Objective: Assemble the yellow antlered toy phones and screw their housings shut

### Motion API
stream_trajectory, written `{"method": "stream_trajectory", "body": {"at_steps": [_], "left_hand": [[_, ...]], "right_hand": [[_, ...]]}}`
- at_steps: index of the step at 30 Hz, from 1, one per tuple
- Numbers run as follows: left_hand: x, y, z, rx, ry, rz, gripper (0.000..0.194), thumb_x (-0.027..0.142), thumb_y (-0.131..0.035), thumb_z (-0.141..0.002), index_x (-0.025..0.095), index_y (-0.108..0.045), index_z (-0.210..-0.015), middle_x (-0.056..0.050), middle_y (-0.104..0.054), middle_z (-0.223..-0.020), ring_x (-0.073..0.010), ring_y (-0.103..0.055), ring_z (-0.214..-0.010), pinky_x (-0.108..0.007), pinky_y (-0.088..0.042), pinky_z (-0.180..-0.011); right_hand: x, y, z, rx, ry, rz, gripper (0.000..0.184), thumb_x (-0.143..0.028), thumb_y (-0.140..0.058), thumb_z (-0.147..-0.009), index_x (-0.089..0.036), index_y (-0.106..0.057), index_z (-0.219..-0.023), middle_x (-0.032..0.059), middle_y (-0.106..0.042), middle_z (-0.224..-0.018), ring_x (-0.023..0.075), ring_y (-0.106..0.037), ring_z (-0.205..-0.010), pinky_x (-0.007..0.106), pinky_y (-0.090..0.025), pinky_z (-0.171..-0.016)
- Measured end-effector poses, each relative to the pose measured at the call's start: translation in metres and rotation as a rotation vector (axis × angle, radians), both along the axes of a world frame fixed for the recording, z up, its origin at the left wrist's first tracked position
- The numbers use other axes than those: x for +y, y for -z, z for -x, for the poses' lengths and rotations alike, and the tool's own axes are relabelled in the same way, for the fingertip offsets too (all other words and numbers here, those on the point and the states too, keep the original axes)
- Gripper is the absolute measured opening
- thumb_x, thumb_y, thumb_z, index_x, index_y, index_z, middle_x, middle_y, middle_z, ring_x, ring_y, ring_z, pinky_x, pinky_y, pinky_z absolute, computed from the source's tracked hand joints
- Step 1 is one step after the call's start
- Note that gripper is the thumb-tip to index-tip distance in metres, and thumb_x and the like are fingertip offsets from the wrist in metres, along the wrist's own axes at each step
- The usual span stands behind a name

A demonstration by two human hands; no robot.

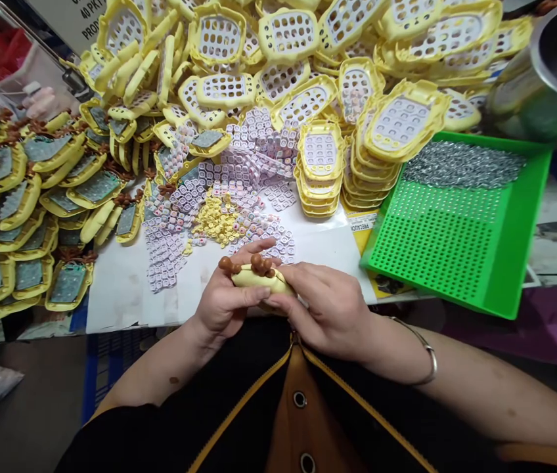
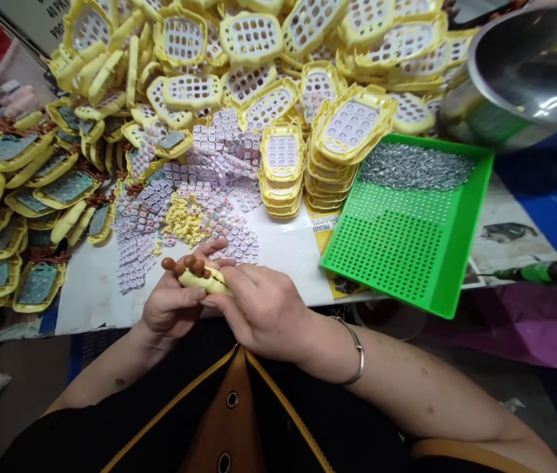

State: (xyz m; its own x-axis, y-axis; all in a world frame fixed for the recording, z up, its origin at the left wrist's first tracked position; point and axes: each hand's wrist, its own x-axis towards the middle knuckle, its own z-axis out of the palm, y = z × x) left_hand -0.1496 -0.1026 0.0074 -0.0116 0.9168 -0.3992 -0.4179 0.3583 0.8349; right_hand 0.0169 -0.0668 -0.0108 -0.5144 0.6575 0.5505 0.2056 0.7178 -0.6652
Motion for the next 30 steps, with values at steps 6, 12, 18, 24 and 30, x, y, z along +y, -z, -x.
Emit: {"method": "stream_trajectory", "body": {"at_steps": [6, 12, 18, 24, 30], "left_hand": [[-0.005, 0.004, 0.004, -0.039, 0.045, -0.085, 0.028, 0.025, -0.087, -0.059, 0.022, -0.077, -0.085, -0.005, -0.064, -0.126, -0.0227, -0.063, -0.107, -0.032, -0.052, -0.092], [-0.009, 0.004, 0.004, 0.247, 0.106, -0.223, 0.035, 0.026, -0.088, -0.061, 0.024, -0.075, -0.094, -0.008, -0.06, -0.137, -0.0301, -0.056, -0.123, -0.041, -0.045, -0.103], [-0.006, 0.003, -0.006, 0.284, 0.105, -0.238, 0.026, 0.027, -0.088, -0.063, 0.022, -0.075, -0.085, -0.01, -0.065, -0.126, -0.0316, -0.056, -0.124, -0.042, -0.045, -0.102], [0.001, 0.001, -0.005, 0.237, 0.135, -0.268, 0.032, 0.027, -0.088, -0.063, 0.022, -0.075, -0.092, -0.009, -0.066, -0.127, -0.0264, -0.063, -0.112, -0.038, -0.049, -0.098], [0.0, 0.003, -0.006, 0.347, 0.024, -0.339, 0.024, 0.03, -0.076, -0.079, 0.025, -0.075, -0.103, -0.006, -0.074, -0.11, -0.0235, -0.069, -0.103, -0.037, -0.052, -0.093]], "right_hand": [[0.0, -0.002, -0.002, 0.099, -0.133, 0.173, 0.024, -0.021, -0.052, -0.096, -0.016, -0.062, -0.116, 0.0111, -0.076, -0.103, 0.0197, -0.072, -0.096, 0.031, -0.059, -0.082], [0.0, -0.009, -0.005, 0.049, -0.136, 0.363, 0.025, -0.029, -0.052, -0.097, -0.017, -0.064, -0.116, 0.0099, -0.076, -0.106, 0.0186, -0.072, -0.093, 0.031, -0.059, -0.083], [-0.005, -0.009, -0.007, 0.011, -0.003, 0.169, 0.023, -0.022, -0.047, -0.096, -0.016, -0.068, -0.104, 0.0085, -0.075, -0.084, 0.0178, -0.07, -0.072, 0.029, -0.057, -0.067], [0.001, -0.008, -0.012, 0.034, -0.032, 0.229, 0.019, -0.027, -0.051, -0.096, -0.02, -0.069, -0.098, 0.0056, -0.074, -0.084, 0.0161, -0.069, -0.073, 0.027, -0.056, -0.066], [0.015, -0.001, -0.02, 0.142, -0.013, 0.31, 0.023, -0.035, -0.057, -0.094, -0.019, -0.062, -0.11, 0.0085, -0.073, -0.096, 0.0177, -0.069, -0.086, 0.03, -0.058, -0.076]]}}
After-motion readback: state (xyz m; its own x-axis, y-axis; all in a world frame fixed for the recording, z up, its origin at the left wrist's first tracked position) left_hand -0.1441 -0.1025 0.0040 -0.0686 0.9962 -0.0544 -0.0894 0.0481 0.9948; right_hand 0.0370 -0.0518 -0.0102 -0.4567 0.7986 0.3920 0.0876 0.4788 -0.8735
